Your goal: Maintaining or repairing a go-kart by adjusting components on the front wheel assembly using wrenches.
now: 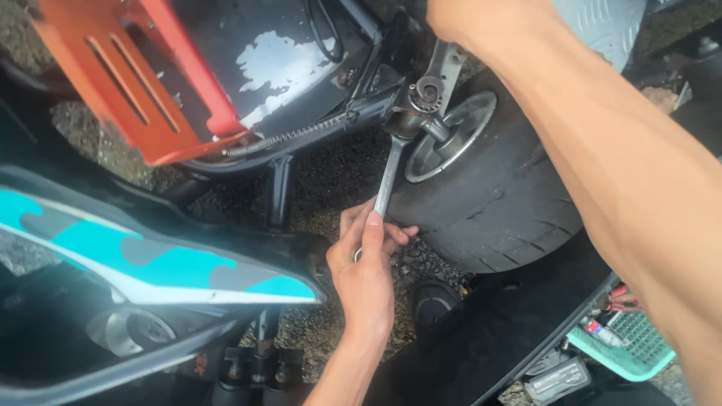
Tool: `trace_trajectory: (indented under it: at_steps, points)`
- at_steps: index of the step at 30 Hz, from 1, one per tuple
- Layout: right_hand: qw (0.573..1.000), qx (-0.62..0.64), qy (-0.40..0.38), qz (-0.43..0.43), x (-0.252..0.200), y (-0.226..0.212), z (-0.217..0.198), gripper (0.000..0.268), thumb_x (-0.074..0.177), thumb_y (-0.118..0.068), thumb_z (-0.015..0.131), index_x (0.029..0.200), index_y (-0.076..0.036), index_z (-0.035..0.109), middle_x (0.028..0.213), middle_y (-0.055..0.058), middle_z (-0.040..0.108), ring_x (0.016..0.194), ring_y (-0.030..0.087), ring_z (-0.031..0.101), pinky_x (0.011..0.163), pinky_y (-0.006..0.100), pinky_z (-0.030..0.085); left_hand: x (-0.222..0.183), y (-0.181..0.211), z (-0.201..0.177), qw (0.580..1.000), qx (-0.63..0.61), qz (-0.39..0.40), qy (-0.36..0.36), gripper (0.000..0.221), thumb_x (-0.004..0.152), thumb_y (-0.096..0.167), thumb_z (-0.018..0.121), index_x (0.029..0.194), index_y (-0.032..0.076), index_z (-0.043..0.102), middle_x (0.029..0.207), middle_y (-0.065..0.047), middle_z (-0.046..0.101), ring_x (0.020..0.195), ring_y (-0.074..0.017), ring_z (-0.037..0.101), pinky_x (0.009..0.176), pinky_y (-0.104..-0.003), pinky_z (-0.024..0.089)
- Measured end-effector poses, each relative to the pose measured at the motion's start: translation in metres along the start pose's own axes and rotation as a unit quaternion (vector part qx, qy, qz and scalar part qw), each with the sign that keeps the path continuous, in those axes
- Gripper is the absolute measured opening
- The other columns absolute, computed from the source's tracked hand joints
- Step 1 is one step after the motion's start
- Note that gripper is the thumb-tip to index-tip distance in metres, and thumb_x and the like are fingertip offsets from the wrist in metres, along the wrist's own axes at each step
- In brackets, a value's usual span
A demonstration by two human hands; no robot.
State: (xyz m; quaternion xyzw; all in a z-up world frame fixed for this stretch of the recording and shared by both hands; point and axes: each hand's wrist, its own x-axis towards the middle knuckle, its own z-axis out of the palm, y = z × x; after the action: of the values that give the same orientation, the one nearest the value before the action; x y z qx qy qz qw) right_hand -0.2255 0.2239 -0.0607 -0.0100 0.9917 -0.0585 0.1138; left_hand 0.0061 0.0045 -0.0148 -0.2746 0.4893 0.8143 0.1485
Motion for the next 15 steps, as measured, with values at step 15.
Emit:
trace_trajectory:
  at_steps: [15]
  points:
    - [0.998, 0.049, -0.025, 0.017, -0.004, 0.011, -0.003, 0.020, 0.097, -0.021, 0.067, 0.097, -0.004, 0.077, 0.073, 0.017, 0.071, 0.062, 0.032, 0.070, 0.055, 0.047, 0.053, 0.002, 0.006, 0.006, 1.000, 0.003, -0.004, 0.017, 0.038, 0.103, 0.011, 0.051, 0.125, -0.017, 0.064, 0.112, -0.012, 0.050, 0.077, -0.0137, 0.061, 0.085, -0.042, 0.065]
